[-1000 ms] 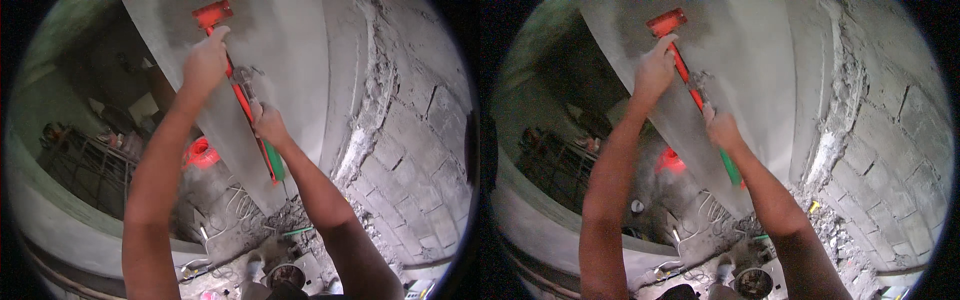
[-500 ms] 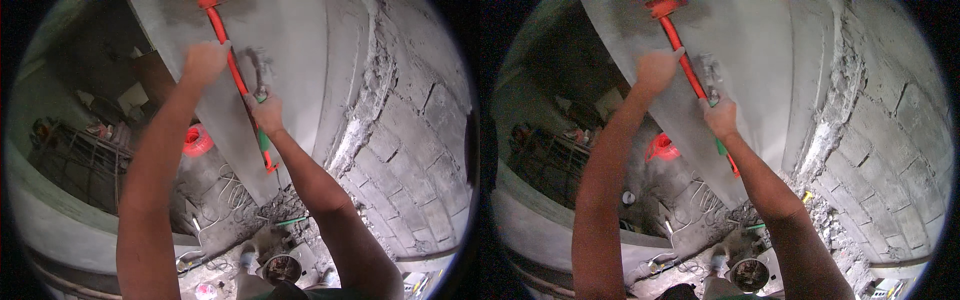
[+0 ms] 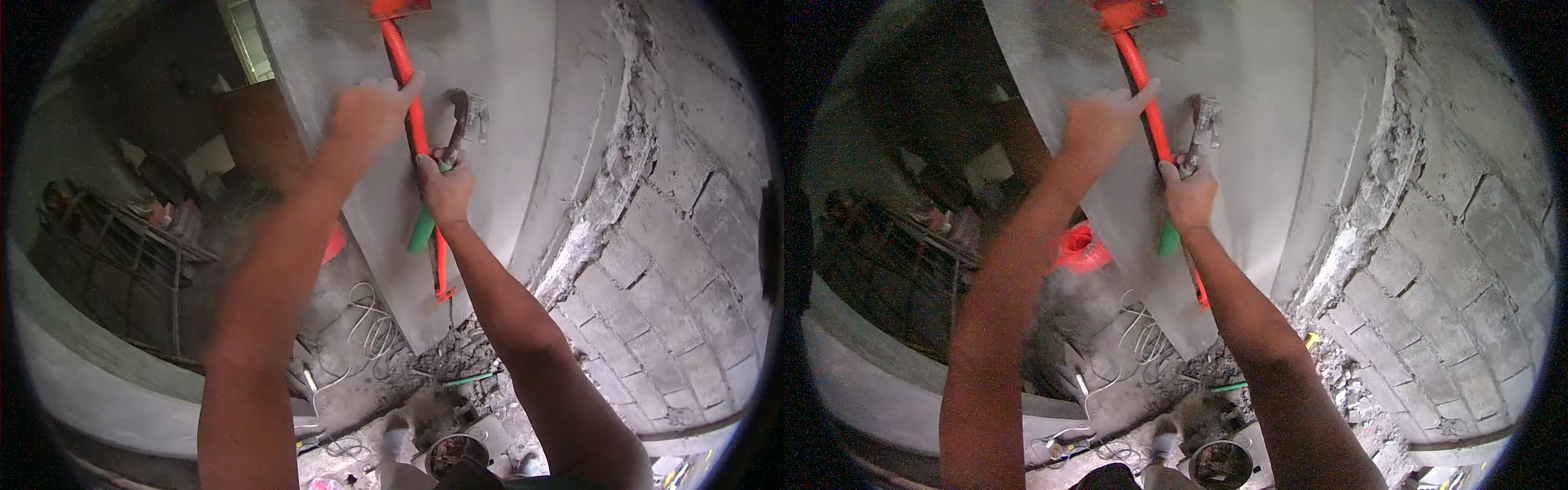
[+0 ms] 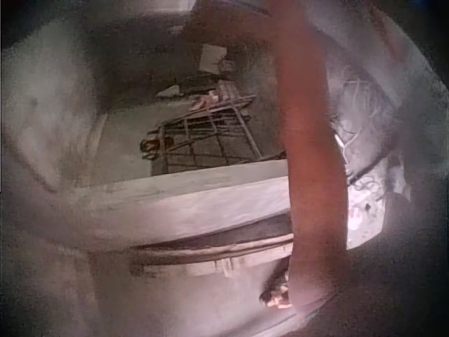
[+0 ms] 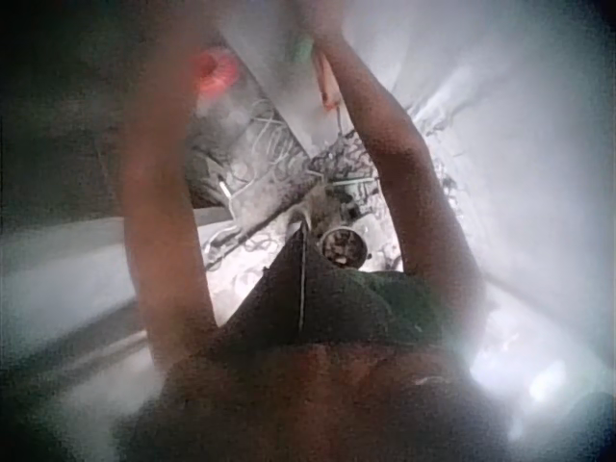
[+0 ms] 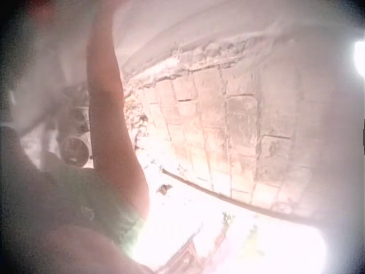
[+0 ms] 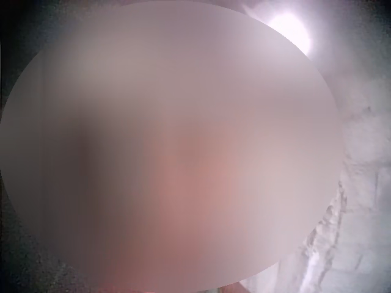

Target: The recorder is installing a red electrical conduit into a groove in a concrete wall, using a hammer to secure it.

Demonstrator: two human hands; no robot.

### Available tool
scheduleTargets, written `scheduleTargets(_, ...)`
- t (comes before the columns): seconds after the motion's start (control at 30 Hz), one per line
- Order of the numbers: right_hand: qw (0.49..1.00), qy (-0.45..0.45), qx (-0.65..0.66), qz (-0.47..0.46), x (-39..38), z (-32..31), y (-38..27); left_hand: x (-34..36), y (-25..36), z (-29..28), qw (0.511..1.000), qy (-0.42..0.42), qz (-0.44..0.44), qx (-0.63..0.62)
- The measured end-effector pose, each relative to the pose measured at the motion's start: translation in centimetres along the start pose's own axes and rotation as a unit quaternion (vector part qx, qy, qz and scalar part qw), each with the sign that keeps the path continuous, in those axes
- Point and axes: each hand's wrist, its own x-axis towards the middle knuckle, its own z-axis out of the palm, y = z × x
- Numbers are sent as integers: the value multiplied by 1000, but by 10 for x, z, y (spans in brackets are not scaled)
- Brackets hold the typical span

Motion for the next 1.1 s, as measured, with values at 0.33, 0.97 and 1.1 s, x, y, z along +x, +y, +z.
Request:
scheduleTargets(0.33,994,-22,-46,-97,12,-3,-11,12,12,2,998,-9,-64,-17)
scheduleTargets(0.97,994,-72,-50,-69,1,-18,-7,3,23,-18,996,-60,-41,-56)
scheduleTargets(1.1,989,-125,-50,-61,-6,-72,12,18,42,-17,991,-104,-84,-26)
